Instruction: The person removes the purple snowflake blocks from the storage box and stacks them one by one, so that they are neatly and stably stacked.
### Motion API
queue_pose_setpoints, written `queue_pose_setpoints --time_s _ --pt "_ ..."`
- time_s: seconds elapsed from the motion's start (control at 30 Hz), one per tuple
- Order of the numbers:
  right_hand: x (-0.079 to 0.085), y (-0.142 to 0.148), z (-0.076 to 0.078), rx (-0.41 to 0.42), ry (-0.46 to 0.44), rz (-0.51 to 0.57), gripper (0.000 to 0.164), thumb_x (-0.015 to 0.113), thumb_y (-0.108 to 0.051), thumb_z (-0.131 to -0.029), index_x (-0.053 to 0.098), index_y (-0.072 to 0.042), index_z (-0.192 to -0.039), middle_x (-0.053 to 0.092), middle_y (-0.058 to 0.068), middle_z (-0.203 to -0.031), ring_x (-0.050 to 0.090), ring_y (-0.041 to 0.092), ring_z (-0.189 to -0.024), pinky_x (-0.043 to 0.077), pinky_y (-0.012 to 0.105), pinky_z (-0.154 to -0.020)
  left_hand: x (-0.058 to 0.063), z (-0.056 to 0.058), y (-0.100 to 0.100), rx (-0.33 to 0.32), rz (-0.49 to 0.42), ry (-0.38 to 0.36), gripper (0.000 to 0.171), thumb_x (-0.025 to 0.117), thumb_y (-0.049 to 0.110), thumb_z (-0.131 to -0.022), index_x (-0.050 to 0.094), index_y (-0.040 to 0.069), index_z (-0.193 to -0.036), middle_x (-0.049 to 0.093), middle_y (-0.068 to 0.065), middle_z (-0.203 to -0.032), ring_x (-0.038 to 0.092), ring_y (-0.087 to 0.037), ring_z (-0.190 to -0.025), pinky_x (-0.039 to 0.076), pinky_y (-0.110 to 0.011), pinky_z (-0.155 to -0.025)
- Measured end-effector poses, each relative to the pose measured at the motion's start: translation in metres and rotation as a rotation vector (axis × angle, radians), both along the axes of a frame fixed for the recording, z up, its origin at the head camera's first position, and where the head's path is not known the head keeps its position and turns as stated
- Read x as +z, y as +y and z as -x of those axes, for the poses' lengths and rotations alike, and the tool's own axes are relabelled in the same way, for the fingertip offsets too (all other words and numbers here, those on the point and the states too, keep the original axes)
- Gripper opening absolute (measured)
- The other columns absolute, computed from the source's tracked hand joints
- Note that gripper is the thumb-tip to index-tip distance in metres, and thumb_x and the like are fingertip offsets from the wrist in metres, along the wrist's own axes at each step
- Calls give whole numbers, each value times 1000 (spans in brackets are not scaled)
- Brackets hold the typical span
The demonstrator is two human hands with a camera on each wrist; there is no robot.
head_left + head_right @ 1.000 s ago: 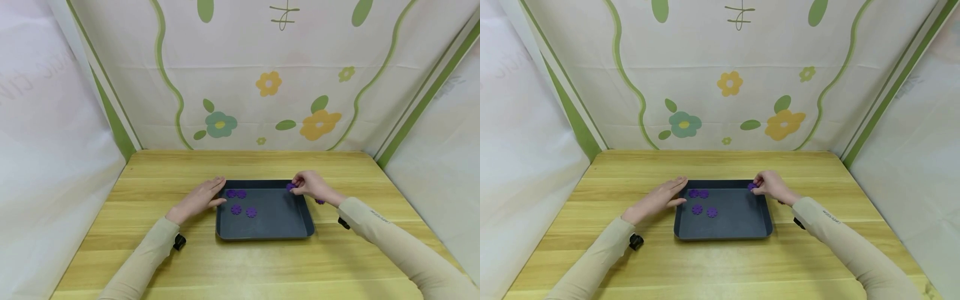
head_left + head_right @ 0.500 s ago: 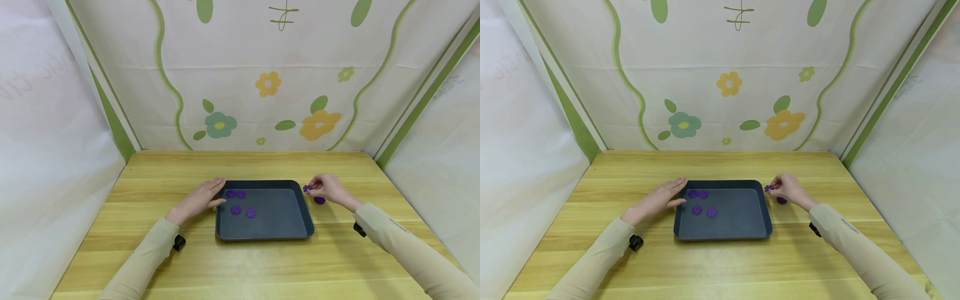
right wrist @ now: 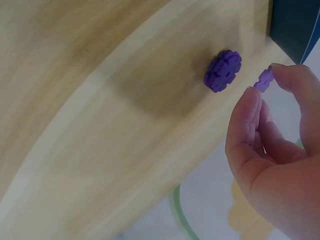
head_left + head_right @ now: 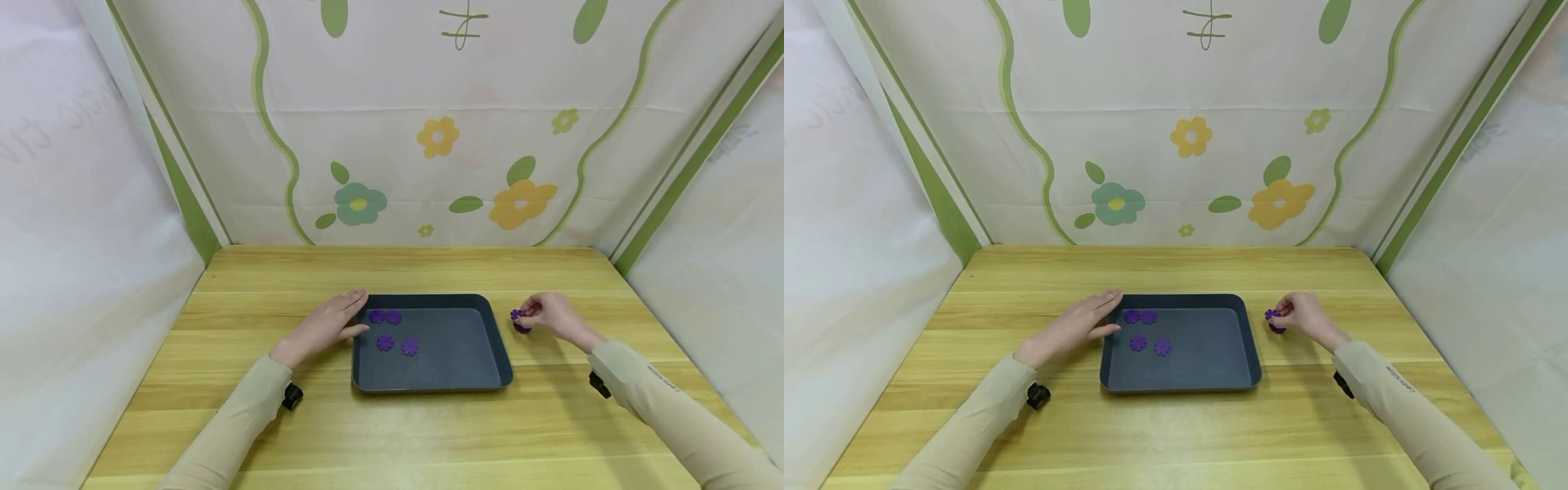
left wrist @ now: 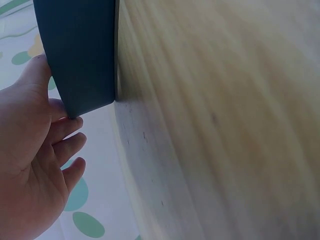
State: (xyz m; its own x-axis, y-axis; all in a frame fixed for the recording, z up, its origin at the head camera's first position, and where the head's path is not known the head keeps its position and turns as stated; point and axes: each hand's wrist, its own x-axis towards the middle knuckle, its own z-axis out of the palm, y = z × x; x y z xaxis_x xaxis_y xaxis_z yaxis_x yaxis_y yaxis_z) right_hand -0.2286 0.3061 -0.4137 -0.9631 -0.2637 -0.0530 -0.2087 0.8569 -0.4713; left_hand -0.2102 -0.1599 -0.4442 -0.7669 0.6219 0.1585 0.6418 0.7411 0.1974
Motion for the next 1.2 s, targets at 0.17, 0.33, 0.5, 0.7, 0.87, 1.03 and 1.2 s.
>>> queue_pose_setpoints --time_s 0.17,0.33,0.5,0.7,0.87,1.03,1.2 --pt "-6 5 -1 -10 -18 -5 26 79 -16 -82 71 5 -94 73 14 -87 66 15 -76 53 24 -65 0 0 0 -3 -3 5 68 56 41 -100 38 0 -151 40 -18 -156 41 -34 -145 37 -51 -118" --pt "-12 10 -2 -19 -20 -12 26 79 -15 -82 70 5 -95 73 14 -87 66 16 -77 54 26 -65 0 0 0 -4 -6 5 68 56 41 -100 38 -1 -151 40 -19 -156 41 -34 -144 37 -51 -118" --pt "-15 11 -4 -17 -8 -22 26 80 -15 -81 71 6 -94 73 15 -86 67 18 -76 56 28 -65 0 0 0 -7 -10 1 69 57 41 -100 38 -1 -151 41 -19 -156 41 -35 -144 37 -52 -118" --pt "-15 12 -3 -16 -7 -27 27 80 -16 -81 70 6 -94 73 14 -85 66 17 -74 54 26 -64 0 0 0 -8 -26 11 68 58 39 -99 39 -2 -150 42 -20 -155 42 -35 -144 38 -52 -117" --pt "-16 11 -2 -12 -14 -23 25 80 -15 -82 70 5 -92 72 13 -84 65 15 -73 52 22 -62 0 1 0 -8 -14 18 68 57 41 -100 39 -1 -150 41 -19 -155 42 -34 -144 38 -51 -117" --pt "-17 12 -2 -9 -16 -19 25 80 -15 -81 69 5 -92 72 13 -84 65 15 -73 52 22 -62 -1 1 1 -2 -5 -2 69 55 42 -100 37 0 -152 40 -19 -156 40 -33 -145 37 -51 -118" --pt "-16 12 -1 -9 -12 -21 25 80 -15 -81 69 4 -91 72 13 -84 65 15 -74 52 24 -63 1 0 1 4 1 -19 69 55 42 -101 36 0 -152 39 -18 -157 39 -33 -146 36 -51 -119"
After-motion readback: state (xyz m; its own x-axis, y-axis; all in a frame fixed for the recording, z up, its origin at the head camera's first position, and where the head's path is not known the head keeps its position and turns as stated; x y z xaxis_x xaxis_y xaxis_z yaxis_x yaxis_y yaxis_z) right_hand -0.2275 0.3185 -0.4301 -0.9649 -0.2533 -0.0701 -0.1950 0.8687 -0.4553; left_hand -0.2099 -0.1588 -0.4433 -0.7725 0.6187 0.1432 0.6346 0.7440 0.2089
